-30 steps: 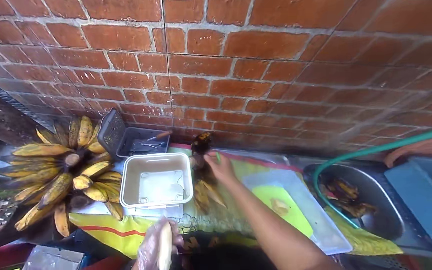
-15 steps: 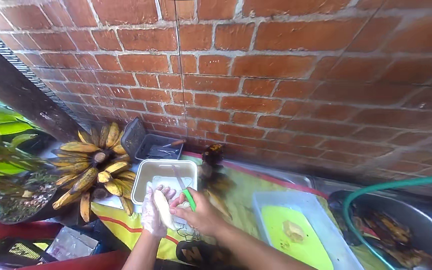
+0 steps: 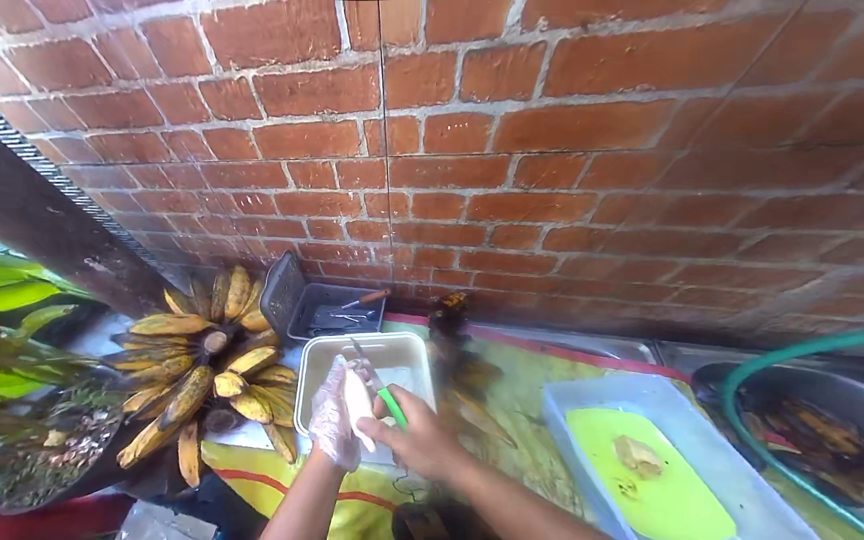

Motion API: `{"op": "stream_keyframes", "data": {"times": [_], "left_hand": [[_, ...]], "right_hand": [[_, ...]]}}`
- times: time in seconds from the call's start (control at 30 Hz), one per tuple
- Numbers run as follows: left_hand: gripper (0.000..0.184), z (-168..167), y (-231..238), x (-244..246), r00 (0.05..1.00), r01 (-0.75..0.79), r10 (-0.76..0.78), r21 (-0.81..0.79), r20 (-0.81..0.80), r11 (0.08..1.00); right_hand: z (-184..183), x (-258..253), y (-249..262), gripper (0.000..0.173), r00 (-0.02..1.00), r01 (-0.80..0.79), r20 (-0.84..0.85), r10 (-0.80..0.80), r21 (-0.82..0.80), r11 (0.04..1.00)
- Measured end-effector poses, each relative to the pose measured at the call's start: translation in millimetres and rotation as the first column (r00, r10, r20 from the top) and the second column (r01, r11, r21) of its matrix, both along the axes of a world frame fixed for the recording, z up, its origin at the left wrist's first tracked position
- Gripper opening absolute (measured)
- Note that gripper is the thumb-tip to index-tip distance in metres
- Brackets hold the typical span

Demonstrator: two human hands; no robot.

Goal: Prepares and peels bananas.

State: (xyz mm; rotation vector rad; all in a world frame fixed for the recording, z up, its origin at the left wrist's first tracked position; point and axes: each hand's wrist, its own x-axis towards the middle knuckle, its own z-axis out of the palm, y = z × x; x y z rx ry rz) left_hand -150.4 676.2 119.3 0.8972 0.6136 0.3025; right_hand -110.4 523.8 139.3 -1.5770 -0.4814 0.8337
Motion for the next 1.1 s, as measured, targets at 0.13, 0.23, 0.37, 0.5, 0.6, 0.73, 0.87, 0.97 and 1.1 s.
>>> {"op": "stream_keyframes", "data": {"times": [0.13,0.23,0.37,0.5,0.6,0.73,0.87,0.97,1.1], "left_hand": [[0.043,-16.3,37.0,10.2,1.0,0.024,-0.027,-0.286,-0.004,0.958],[0.038,-21.7,52.6,16.8,1.0,0.015,-0.017,-0.412,-0.001,0.911],[0.037,-24.1,56.2,21.7,0.997,0.073,-0.067,-0.462,0.029,0.884],[0.036,-18.1,51.4,25.7,0.999,0.047,-0.036,-0.51,0.031,0.859],[0.036,-11.8,46.7,25.0,0.999,0.014,0.006,-0.509,0.039,0.861],[0.038,-3.1,38.6,24.1,0.999,-0.017,0.039,-0.483,0.035,0.876],[0.038,4.1,32.3,24.6,0.998,-0.054,0.069,-0.46,0.015,0.886],[0.036,5.8,31.8,23.8,0.995,-0.067,0.091,-0.486,0.026,0.871],[0.038,8.8,32.8,21.5,0.998,-0.017,0.046,-0.451,0.053,0.892]], "right_hand": [[-14.8,-19.2,13.8,0.044,0.968,0.091,0.233,-0.094,0.022,0.996],[-31.8,-36.7,21.0,0.048,0.95,0.1,0.29,-0.119,0.081,0.992],[-44.1,-50.2,33.1,0.048,0.939,0.173,0.275,-0.204,0.134,0.976],[-43.3,-47.7,36.4,0.047,0.951,0.166,0.233,-0.205,0.175,0.97],[-43.8,-45.2,34.5,0.046,0.946,0.126,0.274,-0.175,0.188,0.974],[-46.4,-38.9,29.9,0.046,0.921,0.098,0.362,-0.142,0.138,0.986],[-47.3,-32.3,26.4,0.046,0.914,0.069,0.39,-0.117,0.133,0.989],[-47.7,-29.8,25.9,0.046,0.915,0.051,0.391,-0.097,0.125,0.991],[-51.8,-28.5,25.5,0.045,0.915,0.06,0.393,-0.093,0.095,0.994]]}}
